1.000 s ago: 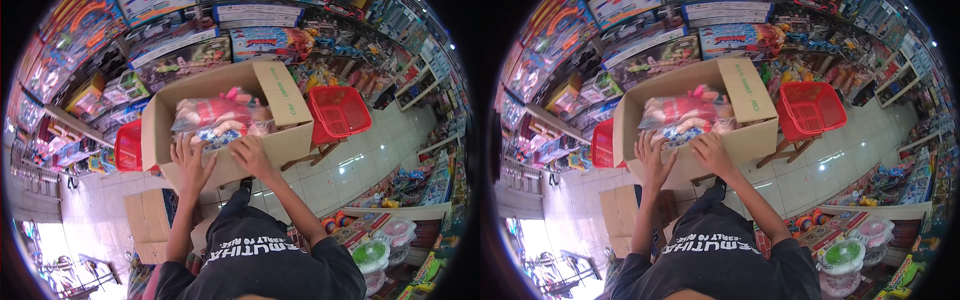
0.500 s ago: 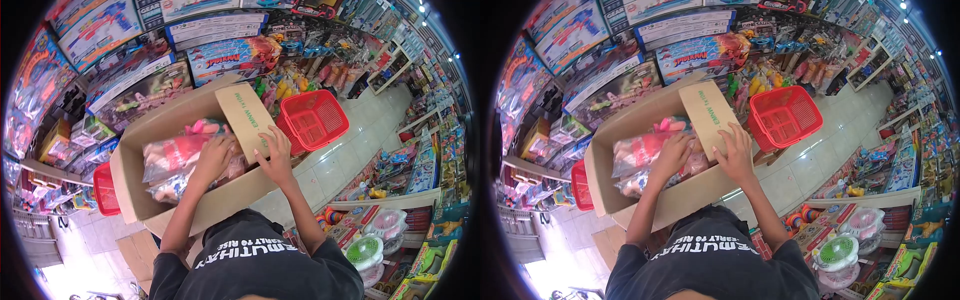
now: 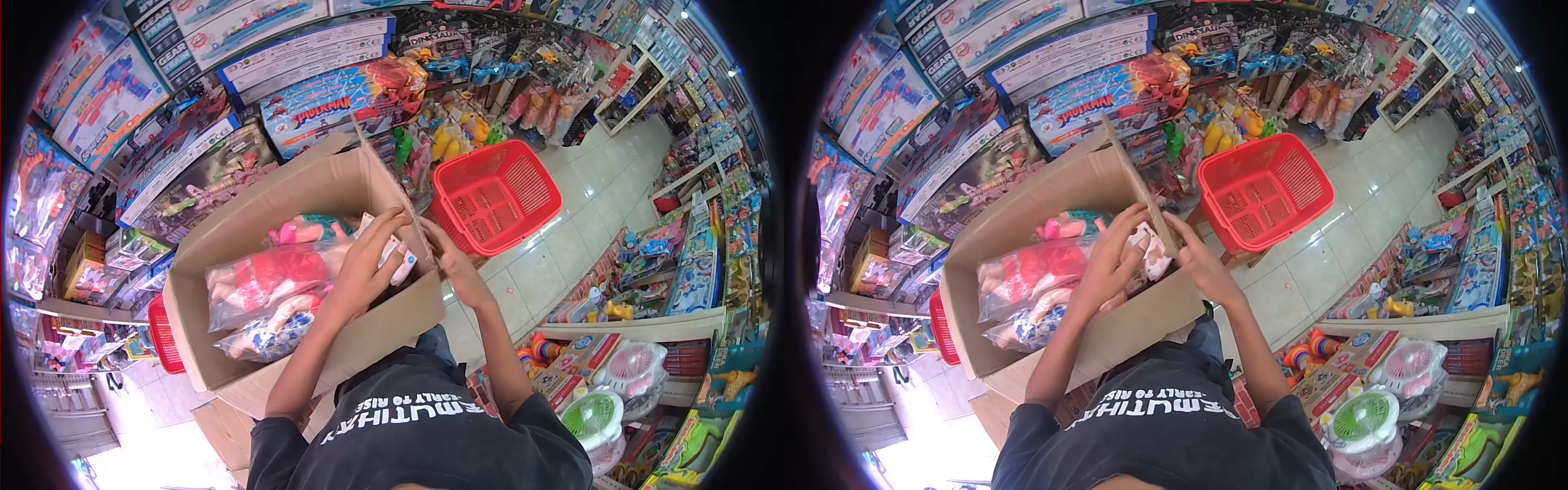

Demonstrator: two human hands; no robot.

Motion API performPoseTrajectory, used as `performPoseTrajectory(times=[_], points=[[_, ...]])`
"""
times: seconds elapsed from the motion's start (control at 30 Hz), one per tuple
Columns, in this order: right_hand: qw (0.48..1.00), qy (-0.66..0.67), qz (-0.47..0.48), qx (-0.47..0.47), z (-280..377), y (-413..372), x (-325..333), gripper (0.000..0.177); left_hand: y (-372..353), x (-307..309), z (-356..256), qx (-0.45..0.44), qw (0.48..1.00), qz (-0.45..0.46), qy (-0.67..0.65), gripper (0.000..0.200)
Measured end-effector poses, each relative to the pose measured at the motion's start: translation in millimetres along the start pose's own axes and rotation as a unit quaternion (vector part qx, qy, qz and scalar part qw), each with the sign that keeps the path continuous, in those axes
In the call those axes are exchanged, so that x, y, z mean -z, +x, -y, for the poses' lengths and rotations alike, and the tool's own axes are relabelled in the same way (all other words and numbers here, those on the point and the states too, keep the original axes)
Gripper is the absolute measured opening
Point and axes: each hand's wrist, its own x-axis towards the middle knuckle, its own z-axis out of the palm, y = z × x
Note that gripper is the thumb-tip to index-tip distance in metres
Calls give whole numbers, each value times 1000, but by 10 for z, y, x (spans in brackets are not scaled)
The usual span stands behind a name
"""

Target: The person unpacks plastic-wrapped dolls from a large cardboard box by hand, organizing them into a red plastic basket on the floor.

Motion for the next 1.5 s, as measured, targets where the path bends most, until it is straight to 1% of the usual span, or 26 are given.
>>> performPoseTrajectory(times=[0.07,0.17,0.2,0.23,0.27,0.3,0.33,0.37,0.43,0.47,0.5,0.57,0.63,0.7,0.77,0.83,0.9,0.93,0.97,1.03,1.1,1.23,1.3,1.37,1.43,1.5], points=[[963,267,-10,-22,-52,34,250,71,87,-186,26,2,999,4,39,39],[955,293,-32,-29,136,149,686,71,194,-446,99,25,994,14,105,45],[961,253,-70,-91,193,183,786,64,207,-537,90,37,991,17,127,44],[959,262,-63,-93,130,207,868,64,229,-601,79,47,987,18,150,44],[991,88,-53,-85,40,237,949,60,250,-643,68,54,986,16,157,44],[993,-89,-40,-71,-77,257,1017,56,262,-687,57,76,980,16,185,45],[987,-158,-16,-11,-288,293,1029,54,274,-729,53,99,972,14,211,46],[988,-153,-6,-7,-451,295,1048,54,282,-759,70,107,971,7,216,46],[960,-276,17,-31,-530,264,1007,56,267,-832,137,125,955,-41,267,44],[948,-305,48,-78,-535,229,995,60,249,-872,174,120,945,-74,294,42],[948,-303,60,-75,-566,220,980,60,234,-920,194,131,943,-80,295,42],[927,-345,124,-83,-624,221,903,62,190,-955,212,165,953,-122,221,41],[926,-344,146,-63,-636,258,817,67,195,-935,195,178,953,-119,212,42],[940,-277,198,-6,-716,286,721,76,212,-896,159,167,961,-106,192,41],[945,-257,201,4,-682,333,617,76,201,-873,197,149,960,-108,212,43],[951,-236,201,11,-657,379,500,77,230,-875,126,228,955,-189,4,41],[964,-145,219,-32,-719,428,388,67,200,-924,125,215,956,-199,6,41],[964,-144,220,-31,-749,430,339,67,180,-944,136,203,957,-206,4,41],[966,-152,209,-30,-778,432,292,61,166,-930,150,203,957,-206,5,41],[967,-160,198,-26,-775,435,260,54,145,-870,187,170,961,-180,119,40],[971,-159,175,-42,-741,393,251,46,142,-852,237,167,964,-171,118,40],[973,-160,164,-38,-758,386,294,43,167,-896,311,161,964,-165,136,40],[979,-128,154,-25,-800,394,303,37,180,-930,313,142,963,-173,146,41],[975,-142,166,-42,-776,372,323,39,185,-959,219,169,964,-192,80,38],[973,-155,165,-42,-719,360,341,43,163,-936,162,172,962,-196,76,39],[981,-124,142,-34,-802,284,325,46,101,-873,114,71,962,-194,180,36]])
